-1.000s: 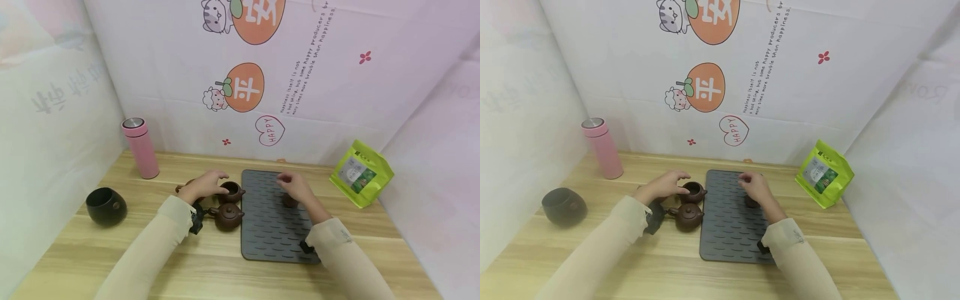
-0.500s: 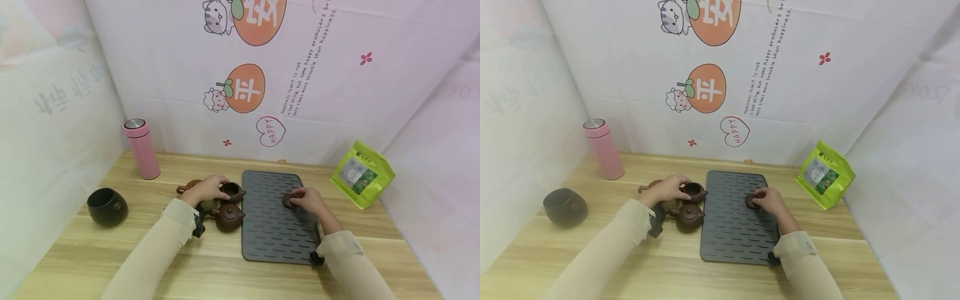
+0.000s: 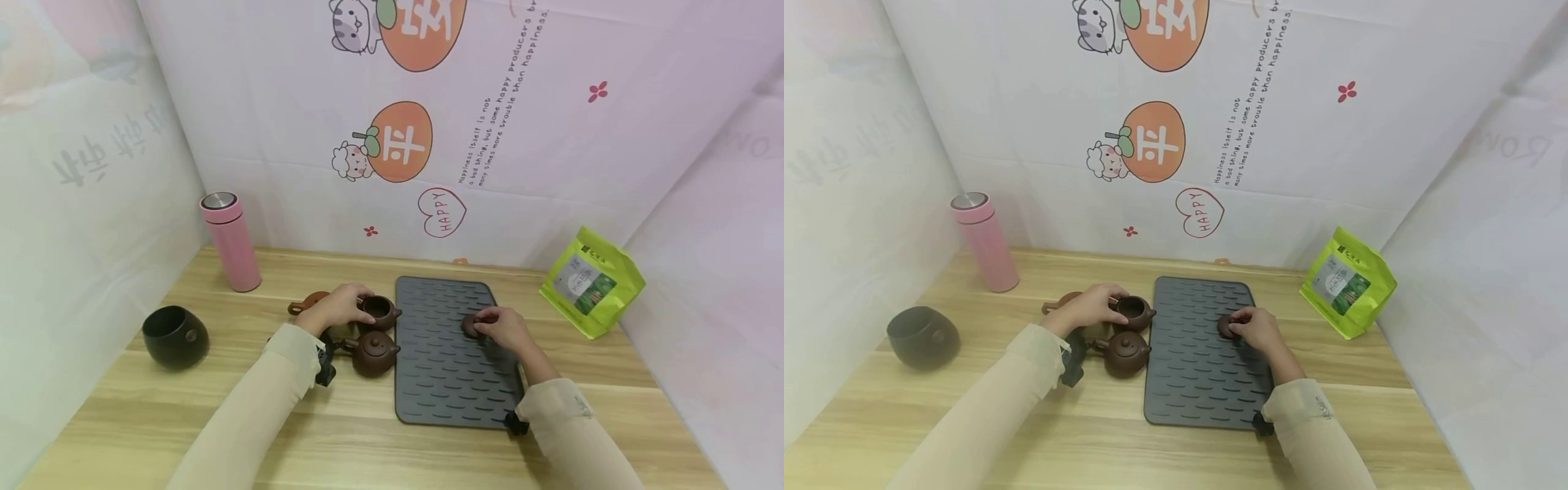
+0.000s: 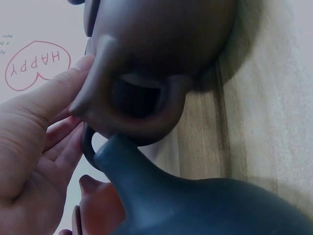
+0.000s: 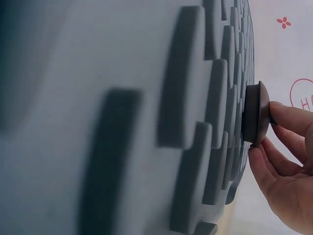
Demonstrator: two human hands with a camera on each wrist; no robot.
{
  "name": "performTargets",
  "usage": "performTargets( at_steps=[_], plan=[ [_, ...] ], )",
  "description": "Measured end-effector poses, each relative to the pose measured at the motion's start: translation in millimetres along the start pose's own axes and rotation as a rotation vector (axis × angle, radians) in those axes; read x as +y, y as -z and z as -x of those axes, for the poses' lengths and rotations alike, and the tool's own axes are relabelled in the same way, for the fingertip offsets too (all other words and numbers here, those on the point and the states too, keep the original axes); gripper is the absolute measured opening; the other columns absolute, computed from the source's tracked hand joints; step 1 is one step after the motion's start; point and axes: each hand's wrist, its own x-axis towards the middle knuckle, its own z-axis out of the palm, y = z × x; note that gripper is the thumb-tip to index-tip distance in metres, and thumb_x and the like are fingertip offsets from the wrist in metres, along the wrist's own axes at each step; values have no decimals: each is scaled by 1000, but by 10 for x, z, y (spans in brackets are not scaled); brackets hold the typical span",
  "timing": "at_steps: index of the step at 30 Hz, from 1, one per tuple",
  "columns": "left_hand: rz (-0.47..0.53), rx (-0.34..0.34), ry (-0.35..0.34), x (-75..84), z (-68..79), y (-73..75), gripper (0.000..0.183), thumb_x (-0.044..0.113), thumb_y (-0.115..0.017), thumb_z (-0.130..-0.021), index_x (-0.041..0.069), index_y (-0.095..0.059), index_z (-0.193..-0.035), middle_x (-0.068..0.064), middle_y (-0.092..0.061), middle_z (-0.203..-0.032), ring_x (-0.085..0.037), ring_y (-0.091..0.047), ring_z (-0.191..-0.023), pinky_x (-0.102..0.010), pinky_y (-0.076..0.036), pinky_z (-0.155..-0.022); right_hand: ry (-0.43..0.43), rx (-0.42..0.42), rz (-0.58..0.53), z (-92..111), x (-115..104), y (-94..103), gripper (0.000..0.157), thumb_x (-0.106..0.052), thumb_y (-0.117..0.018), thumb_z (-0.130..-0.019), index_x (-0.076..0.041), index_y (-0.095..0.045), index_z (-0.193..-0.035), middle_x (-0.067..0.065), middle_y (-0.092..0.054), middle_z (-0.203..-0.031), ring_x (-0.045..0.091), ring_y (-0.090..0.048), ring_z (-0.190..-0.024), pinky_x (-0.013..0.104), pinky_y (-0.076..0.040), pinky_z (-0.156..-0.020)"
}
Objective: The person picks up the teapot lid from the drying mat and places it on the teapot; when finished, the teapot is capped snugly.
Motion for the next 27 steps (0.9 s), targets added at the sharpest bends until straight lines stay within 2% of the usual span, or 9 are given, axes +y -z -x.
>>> performTargets(
  at_steps=[11, 18, 27],
  plan=[
    [7, -3, 35, 25, -6, 7, 56, 18, -80, -83, -1, -58, -132, -14, -58, -127, -29, -56, -115, -39, -47, -95, -31, 5, -3, -24, -3, -1, 23, -13, -70, -90, 1, -70, -108, 16, -66, -103, 31, -62, -91, 43, -52, -73],
    [-18, -3, 22, 29, 4, 26, 56, 18, -81, -83, -2, -58, -131, -15, -58, -128, -30, -56, -115, -40, -47, -95, -49, 0, -49, -46, -168, 9, 25, -14, -70, -91, 0, -69, -112, 17, -66, -109, 32, -62, -97, 44, -53, -77],
    [-13, -3, 15, 25, 16, 33, 56, 17, -81, -82, -2, -59, -130, -16, -59, -125, -31, -56, -114, -41, -47, -94, 46, 7, -46, -96, -461, -69, 22, -14, -72, -89, -1, -72, -108, 16, -67, -105, 32, -63, -96, 42, -54, -74]
  ],
)
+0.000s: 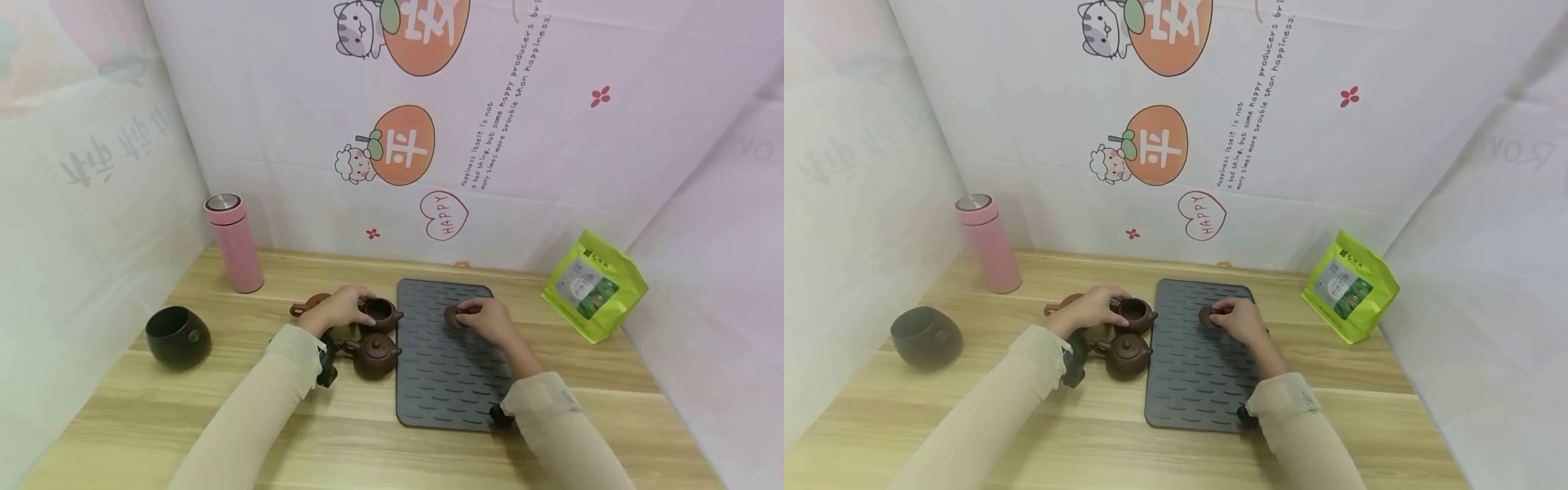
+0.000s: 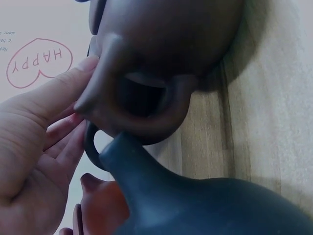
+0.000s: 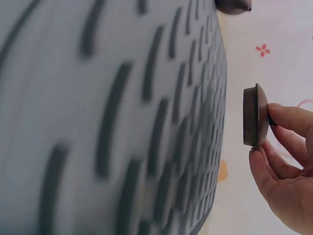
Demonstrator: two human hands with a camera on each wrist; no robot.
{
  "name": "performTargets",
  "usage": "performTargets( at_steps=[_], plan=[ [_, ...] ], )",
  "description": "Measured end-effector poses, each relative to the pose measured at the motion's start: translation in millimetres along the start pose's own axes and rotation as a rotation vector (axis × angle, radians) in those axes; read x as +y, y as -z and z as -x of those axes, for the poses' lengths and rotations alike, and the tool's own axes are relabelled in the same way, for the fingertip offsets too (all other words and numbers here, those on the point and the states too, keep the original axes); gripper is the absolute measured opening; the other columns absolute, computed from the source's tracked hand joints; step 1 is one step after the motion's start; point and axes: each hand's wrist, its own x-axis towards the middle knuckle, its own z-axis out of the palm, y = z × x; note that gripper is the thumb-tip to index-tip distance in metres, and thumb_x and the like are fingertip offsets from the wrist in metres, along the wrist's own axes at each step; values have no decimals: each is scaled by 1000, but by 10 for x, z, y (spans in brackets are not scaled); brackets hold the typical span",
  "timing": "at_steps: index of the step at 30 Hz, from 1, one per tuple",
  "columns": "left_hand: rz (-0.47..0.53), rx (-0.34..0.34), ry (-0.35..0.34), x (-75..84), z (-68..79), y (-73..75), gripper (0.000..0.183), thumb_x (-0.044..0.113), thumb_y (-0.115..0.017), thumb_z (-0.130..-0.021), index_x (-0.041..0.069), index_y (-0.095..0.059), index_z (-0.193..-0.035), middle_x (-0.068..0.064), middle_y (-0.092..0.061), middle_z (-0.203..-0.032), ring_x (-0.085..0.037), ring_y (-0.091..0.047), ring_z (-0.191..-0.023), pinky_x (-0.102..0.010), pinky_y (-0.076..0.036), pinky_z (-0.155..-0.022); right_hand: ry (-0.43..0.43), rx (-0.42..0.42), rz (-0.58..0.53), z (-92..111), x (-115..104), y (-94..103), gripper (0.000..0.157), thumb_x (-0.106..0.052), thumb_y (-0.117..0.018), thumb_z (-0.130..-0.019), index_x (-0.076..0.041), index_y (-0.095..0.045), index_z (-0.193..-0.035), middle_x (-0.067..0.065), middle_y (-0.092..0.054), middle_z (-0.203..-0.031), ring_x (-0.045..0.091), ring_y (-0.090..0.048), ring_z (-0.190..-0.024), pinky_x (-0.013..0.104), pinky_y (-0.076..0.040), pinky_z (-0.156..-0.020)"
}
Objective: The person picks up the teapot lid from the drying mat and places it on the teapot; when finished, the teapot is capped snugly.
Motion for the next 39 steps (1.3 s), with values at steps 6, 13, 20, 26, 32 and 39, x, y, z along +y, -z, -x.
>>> performTargets(
  at_steps=[6, 13, 20, 26, 32, 39],
  plan=[
    [6, -3, 2, -3, 9, -13, 56, 17, -81, -83, -1, -59, -130, -16, -58, -126, -31, -55, -115, -42, -46, -95, 9, -2, -36, -38, -256, -137, 21, -15, -73, -89, -4, -73, -107, 12, -68, -104, 29, -64, -96, 42, -54, -76],
    [13, 13, -2, -21, 7, -19, 56, 15, -82, -81, -3, -60, -129, -16, -59, -125, -30, -56, -113, -41, -47, -94, 7, -8, -62, -108, -569, -325, 20, -16, -74, -89, -7, -74, -107, 8, -68, -107, 26, -63, -100, 42, -53, -80],
    [34, 13, 3, -39, 6, -24, 57, 15, -82, -81, -4, -58, -130, -16, -59, -125, -30, -56, -114, -41, -47, -94, 49, -39, -74, -185, -808, -500, 21, -15, -75, -88, -6, -74, -106, 7, -69, -104, 24, -65, -96, 38, -54, -78],
    [65, 9, 13, -57, 18, -28, 56, 15, -80, -83, -2, -58, -131, -13, -58, -126, -28, -56, -114, -40, -48, -92, 85, -75, -80, -236, -969, -678, 18, -15, -75, -88, -8, -74, -105, 6, -69, -103, 23, -66, -95, 34, -55, -74],
    [110, 9, 14, -53, 12, -34, 50, 12, -80, -83, 0, -61, -128, -11, -61, -122, -26, -58, -111, -37, -50, -89, 108, -93, -46, -257, -1058, -793, 13, -16, -74, -89, -10, -74, -101, 6, -68, -103, 23, -65, -96, 35, -55, -74],
    [91, 17, -4, -47, 11, -41, 52, 13, -81, -82, 0, -61, -128, -11, -61, -122, -25, -58, -110, -37, -50, -89, 140, -110, -22, -288, -1073, -874, 14, -17, -73, -90, -9, -73, -102, 5, -68, -104, 23, -64, -99, 35, -55, -77]
  ],
)
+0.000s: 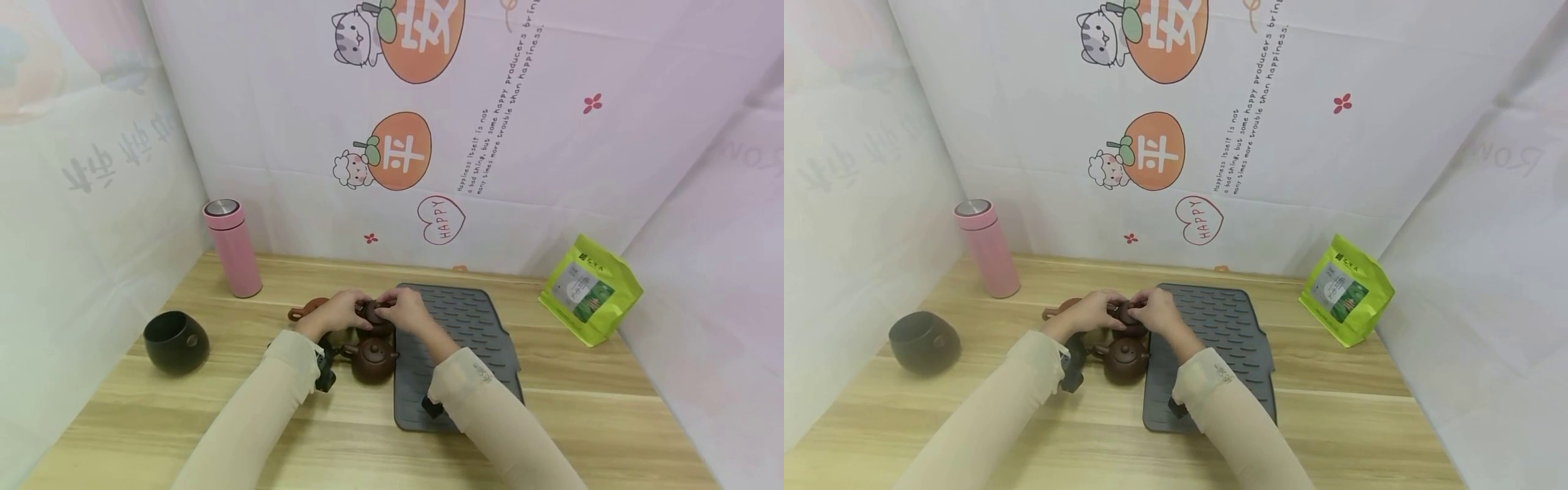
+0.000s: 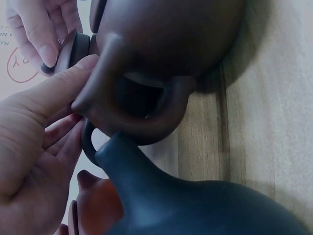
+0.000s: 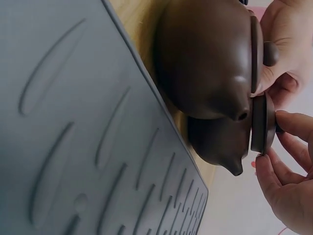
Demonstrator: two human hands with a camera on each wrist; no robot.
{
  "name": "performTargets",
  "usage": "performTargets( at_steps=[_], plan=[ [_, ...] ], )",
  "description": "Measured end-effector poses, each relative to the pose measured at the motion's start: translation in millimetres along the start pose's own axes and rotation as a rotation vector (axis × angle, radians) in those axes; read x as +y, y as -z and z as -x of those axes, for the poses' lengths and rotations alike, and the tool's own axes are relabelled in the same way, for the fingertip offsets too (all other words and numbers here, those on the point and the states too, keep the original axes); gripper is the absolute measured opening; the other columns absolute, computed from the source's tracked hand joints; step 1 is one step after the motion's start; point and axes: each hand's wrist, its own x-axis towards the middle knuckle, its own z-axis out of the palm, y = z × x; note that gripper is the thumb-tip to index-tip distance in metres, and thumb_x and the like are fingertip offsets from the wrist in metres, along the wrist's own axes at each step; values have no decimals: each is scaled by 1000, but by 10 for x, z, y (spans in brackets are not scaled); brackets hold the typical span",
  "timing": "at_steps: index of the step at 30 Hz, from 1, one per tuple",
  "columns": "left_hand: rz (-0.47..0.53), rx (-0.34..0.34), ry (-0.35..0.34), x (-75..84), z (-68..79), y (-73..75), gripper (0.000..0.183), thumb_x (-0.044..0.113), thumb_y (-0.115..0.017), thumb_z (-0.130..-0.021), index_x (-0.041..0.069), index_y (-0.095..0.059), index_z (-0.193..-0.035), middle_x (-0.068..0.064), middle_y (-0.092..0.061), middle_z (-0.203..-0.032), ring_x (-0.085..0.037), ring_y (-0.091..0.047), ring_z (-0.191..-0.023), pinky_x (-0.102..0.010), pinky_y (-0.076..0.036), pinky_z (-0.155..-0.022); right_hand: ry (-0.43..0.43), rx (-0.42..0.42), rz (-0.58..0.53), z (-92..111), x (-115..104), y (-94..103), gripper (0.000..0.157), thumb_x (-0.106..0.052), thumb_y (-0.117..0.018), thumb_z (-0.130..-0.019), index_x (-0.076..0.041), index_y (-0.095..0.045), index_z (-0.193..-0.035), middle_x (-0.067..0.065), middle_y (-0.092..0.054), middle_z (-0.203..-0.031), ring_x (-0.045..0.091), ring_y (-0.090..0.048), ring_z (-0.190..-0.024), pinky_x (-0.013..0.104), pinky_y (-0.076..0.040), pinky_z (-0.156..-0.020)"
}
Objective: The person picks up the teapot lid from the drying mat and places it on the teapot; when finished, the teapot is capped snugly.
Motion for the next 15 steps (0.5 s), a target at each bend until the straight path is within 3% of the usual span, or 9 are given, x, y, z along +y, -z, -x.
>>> performTargets(
  at_steps=[15],
  plan=[
    [-6, -8, 9, 21, -16, 40, 52, 11, -81, -82, -4, -60, -127, -15, -61, -123, -28, -59, -110, -37, -50, -90, 13, 5, 95, -10, -17, -50, 15, -16, -72, -91, -9, -73, -104, 5, -67, -102, 24, -62, -96, 38, -54, -77]
  ],
)
